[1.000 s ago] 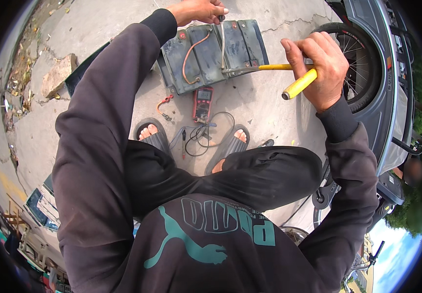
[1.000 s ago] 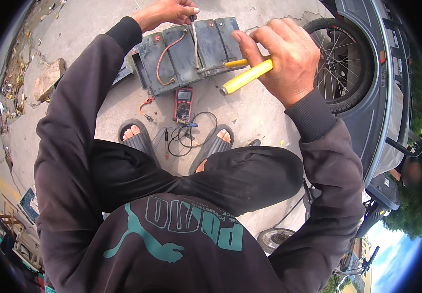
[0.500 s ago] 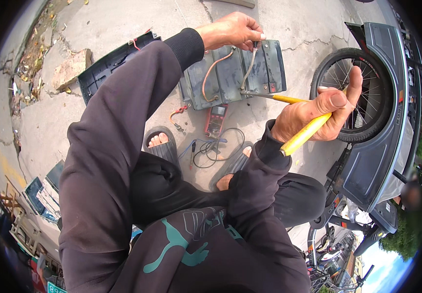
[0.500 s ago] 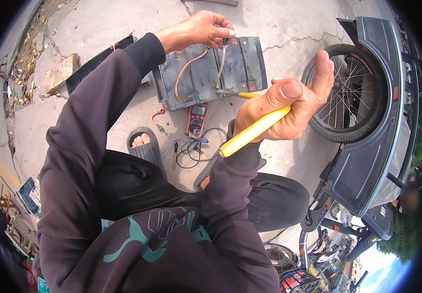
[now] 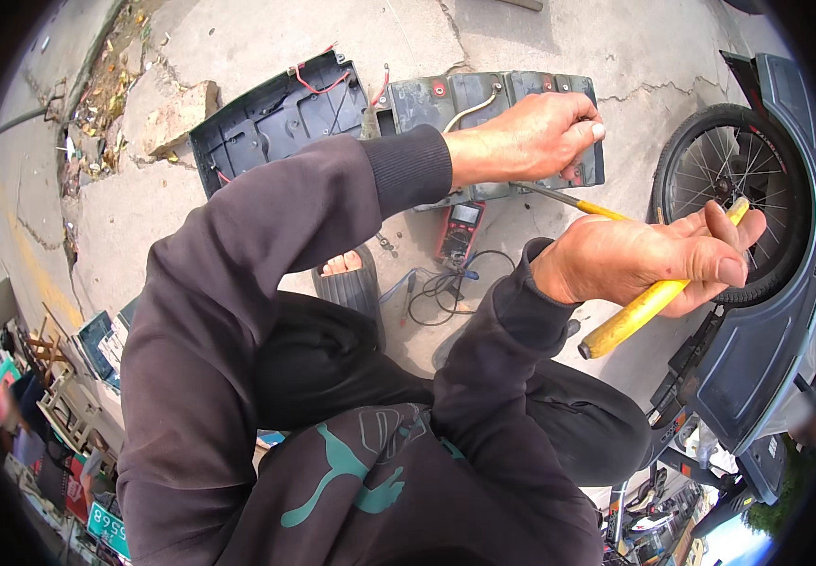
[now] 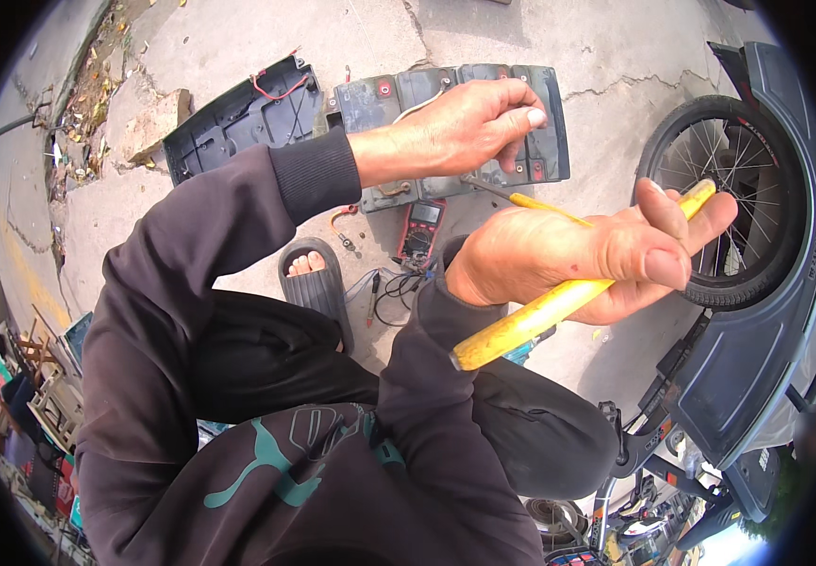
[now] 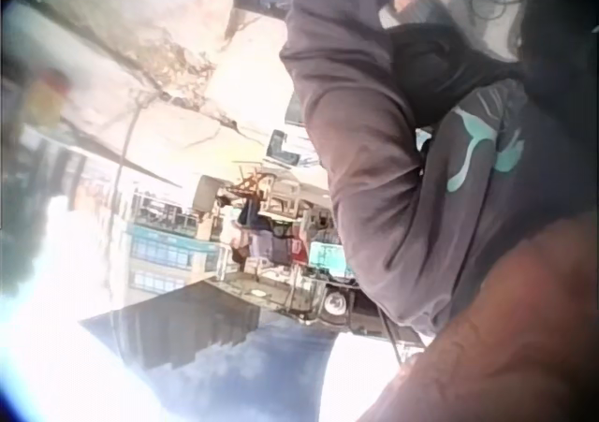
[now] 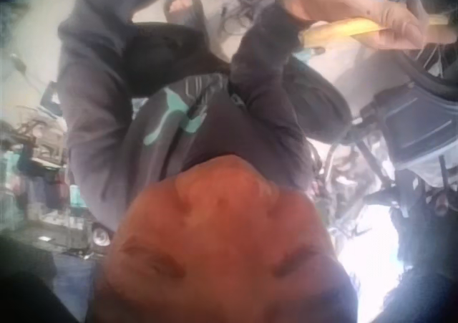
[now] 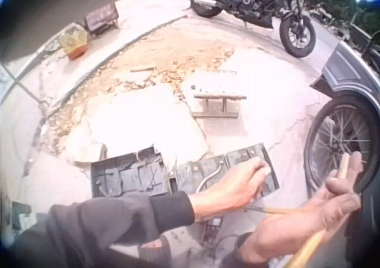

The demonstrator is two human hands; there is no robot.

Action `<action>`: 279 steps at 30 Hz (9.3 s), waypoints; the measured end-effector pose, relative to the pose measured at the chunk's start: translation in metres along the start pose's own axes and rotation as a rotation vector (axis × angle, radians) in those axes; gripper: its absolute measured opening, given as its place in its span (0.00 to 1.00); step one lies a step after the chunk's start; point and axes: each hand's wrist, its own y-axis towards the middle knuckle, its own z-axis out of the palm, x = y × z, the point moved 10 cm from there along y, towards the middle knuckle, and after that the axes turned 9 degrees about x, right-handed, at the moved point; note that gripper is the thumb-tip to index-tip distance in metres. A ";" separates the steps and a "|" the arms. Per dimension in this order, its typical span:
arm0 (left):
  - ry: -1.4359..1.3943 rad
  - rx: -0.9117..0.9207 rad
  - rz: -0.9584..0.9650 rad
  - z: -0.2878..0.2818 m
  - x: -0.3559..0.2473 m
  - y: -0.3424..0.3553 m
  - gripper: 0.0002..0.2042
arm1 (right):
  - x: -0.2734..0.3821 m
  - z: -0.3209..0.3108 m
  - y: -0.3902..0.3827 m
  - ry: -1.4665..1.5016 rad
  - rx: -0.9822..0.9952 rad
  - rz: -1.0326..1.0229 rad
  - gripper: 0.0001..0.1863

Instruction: The person tests a battery pack with a multimeter, then uses a cordless drill to remove screws from the battery casing. They then use a T-handle wrench to tighten the battery terminals.

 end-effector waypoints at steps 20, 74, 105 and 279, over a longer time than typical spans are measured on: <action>-0.071 -0.286 0.226 0.032 0.012 -0.010 0.13 | -0.026 0.062 -0.011 1.685 1.104 0.216 0.30; 0.696 0.242 0.237 0.029 -0.020 -0.010 0.16 | -0.010 0.038 0.022 0.377 0.675 -0.099 0.27; 0.898 0.079 0.381 0.038 -0.029 -0.023 0.15 | -0.055 0.025 -0.021 0.389 0.871 0.368 0.11; 0.379 0.214 0.297 0.050 -0.047 -0.095 0.14 | 0.102 0.044 -0.041 -0.020 1.764 -0.963 0.08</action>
